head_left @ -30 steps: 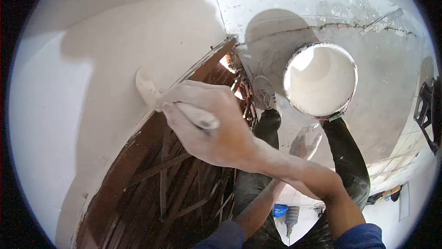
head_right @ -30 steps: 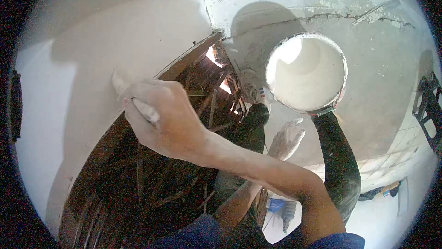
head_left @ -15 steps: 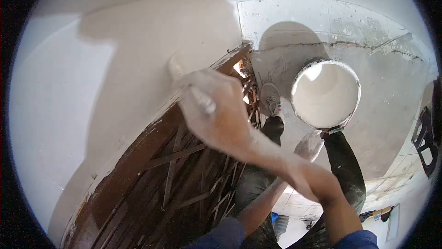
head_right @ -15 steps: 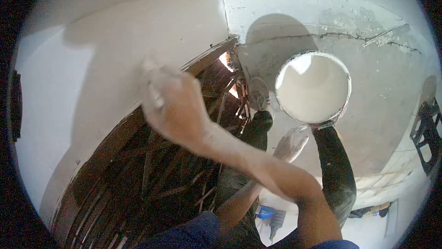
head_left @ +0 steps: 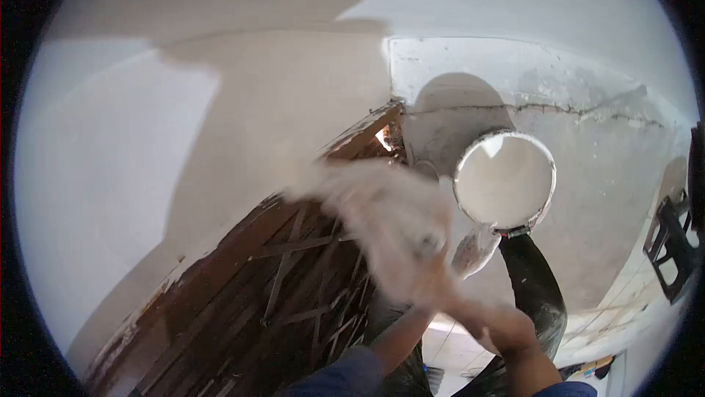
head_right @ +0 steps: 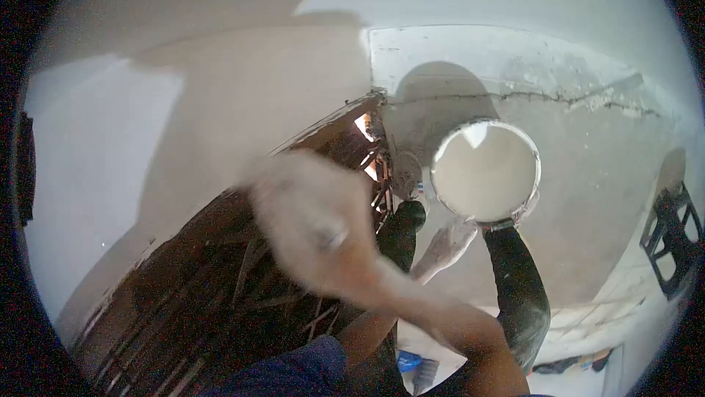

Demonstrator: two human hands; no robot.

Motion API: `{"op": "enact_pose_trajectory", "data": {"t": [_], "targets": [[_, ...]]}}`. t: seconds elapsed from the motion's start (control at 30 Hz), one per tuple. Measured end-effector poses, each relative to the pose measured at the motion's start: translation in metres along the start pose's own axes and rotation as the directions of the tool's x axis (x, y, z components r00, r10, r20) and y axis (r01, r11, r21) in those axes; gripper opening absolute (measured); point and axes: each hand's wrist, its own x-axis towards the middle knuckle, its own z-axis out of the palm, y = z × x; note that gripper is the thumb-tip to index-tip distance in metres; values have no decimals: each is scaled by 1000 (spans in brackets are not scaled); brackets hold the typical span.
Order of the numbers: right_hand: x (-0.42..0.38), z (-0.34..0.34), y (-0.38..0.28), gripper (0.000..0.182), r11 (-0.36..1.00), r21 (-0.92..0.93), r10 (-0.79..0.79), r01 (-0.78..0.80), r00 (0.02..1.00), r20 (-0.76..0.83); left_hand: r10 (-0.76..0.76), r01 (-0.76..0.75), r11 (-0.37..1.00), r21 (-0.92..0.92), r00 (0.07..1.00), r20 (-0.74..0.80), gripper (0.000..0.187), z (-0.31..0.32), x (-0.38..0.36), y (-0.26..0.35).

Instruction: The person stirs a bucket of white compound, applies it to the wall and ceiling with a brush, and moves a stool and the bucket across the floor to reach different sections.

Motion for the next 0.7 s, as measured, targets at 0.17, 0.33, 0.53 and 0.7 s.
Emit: {"op": "enact_pose_trajectory", "data": {"t": [0.17, 0.33, 0.53, 0.7], "targets": [[36, 1, 92, 8, 947, -312, -124, 77, 984, -132, 28, -29, 1000, -10, 999, -40, 43, 5, 8, -8], [37, 39, 83, 12, 950, -290, -150, 116, 984, -99, 17, -17, 1000, 8, 998, -54, 42, -7, 16, -4], [14, 77, -30, 9, 985, -56, -158, 161, 985, 65, 62, -64, 998, -7, 990, -129, 43, -19, 1, 15], [-1, 64, -58, 9, 970, 97, -222, 223, 975, -20, -24, 24, 999, -25, 1000, 3, 47, -22, -3, 19]]}}
